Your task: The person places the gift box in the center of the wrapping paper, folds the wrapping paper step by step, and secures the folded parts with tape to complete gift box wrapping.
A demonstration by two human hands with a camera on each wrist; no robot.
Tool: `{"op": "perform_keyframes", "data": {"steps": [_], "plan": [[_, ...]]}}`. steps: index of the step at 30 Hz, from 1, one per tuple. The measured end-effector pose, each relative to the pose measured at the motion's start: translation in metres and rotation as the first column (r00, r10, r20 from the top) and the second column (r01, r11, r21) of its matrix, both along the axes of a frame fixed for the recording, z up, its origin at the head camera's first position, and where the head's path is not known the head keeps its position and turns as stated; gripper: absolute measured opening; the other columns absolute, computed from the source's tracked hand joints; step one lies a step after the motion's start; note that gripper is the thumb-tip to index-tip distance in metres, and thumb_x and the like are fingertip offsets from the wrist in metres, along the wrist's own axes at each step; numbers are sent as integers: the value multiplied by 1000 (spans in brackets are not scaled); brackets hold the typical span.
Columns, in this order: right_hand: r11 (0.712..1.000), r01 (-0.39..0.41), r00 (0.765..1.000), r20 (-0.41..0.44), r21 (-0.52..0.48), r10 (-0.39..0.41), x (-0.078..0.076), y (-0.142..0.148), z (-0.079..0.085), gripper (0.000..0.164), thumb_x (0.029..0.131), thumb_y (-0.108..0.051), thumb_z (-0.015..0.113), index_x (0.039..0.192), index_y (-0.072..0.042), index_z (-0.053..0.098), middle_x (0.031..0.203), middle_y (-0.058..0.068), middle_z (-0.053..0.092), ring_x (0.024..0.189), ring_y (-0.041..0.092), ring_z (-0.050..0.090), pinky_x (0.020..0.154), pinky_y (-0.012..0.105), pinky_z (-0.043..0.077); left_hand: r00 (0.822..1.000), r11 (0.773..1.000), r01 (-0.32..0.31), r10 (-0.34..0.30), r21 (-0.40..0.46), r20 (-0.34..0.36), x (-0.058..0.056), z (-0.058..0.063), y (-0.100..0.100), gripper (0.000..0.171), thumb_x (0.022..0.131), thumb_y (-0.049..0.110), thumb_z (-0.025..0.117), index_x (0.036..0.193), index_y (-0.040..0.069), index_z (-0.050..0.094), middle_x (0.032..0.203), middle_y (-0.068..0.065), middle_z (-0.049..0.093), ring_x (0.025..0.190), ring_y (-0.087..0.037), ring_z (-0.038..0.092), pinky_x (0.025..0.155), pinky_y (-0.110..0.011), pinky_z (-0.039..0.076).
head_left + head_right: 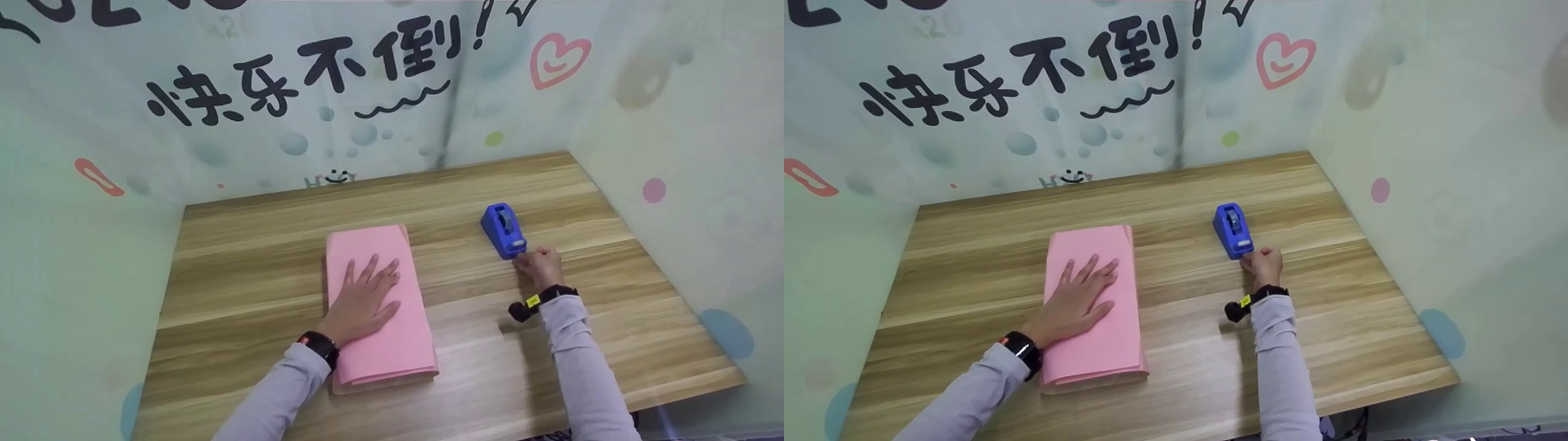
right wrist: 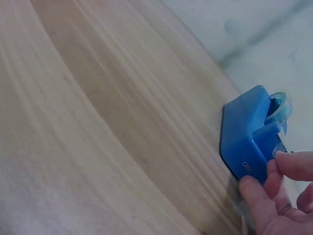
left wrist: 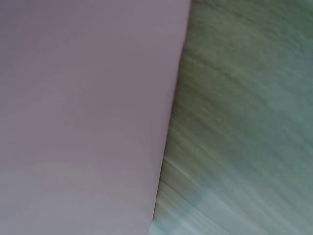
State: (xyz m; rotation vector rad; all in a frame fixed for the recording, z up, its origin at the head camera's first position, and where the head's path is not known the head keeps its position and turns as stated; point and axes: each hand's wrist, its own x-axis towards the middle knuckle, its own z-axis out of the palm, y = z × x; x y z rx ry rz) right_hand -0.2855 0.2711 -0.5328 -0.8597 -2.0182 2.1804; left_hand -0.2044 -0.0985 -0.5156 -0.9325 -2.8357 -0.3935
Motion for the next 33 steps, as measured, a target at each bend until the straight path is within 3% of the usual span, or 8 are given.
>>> {"op": "perform_keyframes", "data": {"steps": [4, 8, 11, 15, 20, 23, 27, 33], "plan": [[990, -35, 999, 9, 136, 34, 6, -3, -7, 33, 75, 14, 52, 80, -9, 29, 76, 3, 46, 50, 5, 63, 57, 19, 55, 1000, 1000, 1, -1, 6, 9, 0, 0, 1, 55, 95, 46, 36, 140, 14, 42, 154, 3, 24, 143, -30, 14, 111, -61, 2], [992, -108, 993, -29, 58, 110, 17, -4, -5, 29, 81, 10, 53, 84, -7, 31, 69, 1, 58, 55, 7, 64, 60, 22, 56, 1000, 1000, 9, -9, 3, -4, 0, 0, 1, 54, 95, 45, 36, 139, 14, 43, 154, 2, 25, 143, -31, 15, 111, -61, 4], [965, -257, 963, -70, 49, 260, 28, -16, 0, 23, 84, 8, 53, 86, -5, 34, 69, -4, 61, 62, 6, 63, 62, 21, 55, 1000, 1000, 11, -11, -11, -11, 0, 0, 1, 54, 95, 45, 37, 140, 14, 42, 154, 1, 25, 143, -32, 16, 111, -62, 4], [866, -486, 853, -152, 121, 500, 39, -56, 11, 19, 86, 4, 56, 90, -4, 40, 80, -4, 60, 74, 7, 59, 70, 22, 51, 1000, 1000, 5, -5, -30, -1, -1, 1, 0, 55, 95, 46, 35, 141, 16, 40, 155, 3, 23, 143, -31, 14, 111, -61, 3], [645, -695, 614, -206, 318, 762, 41, -109, 29, 17, 88, -2, 58, 92, 0, 42, 89, 4, 56, 81, 11, 53, 71, 23, 47, 1000, 1000, 23, -23, -11, -18, -2, 1, 0, 51, 96, 45, 35, 141, 23, 40, 154, 2, 24, 143, -33, 15, 110, -63, 4], [544, -736, 504, -210, 404, 838, 38, -128, 35, 19, 88, 0, 58, 94, 6, 41, 91, 8, 56, 80, 12, 50, 70, 21, 43, 999, 1000, 29, -29, -12, -16, -1, 1, 0, 48, 96, 46, 34, 141, 29, 39, 154, 1, 24, 142, -34, 15, 109, -64, 5], [469, -769, 431, -189, 435, 882, 38, -141, 47, 22, 86, 3, 59, 96, 12, 41, 90, 11, 53, 78, 13, 46, 70, 21, 39, 1000, 1000, 23, -22, -21, 7, -1, 2, 0, 46, 97, 47, 32, 141, 35, 38, 155, 2, 22, 143, -34, 13, 110, -64, 5], [417, -808, 391, -150, 416, 908, 41, -146, 65, 26, 85, 4, 58, 97, 16, 38, 89, 12, 50, 80, 16, 48, 70, 21, 40, 1000, 1000, 27, -27, 15, 10, 1, 4, -1, 43, 96, 46, 35, 138, 38, 41, 155, 1, 23, 143, -35, 13, 109, -65, 5]]}}
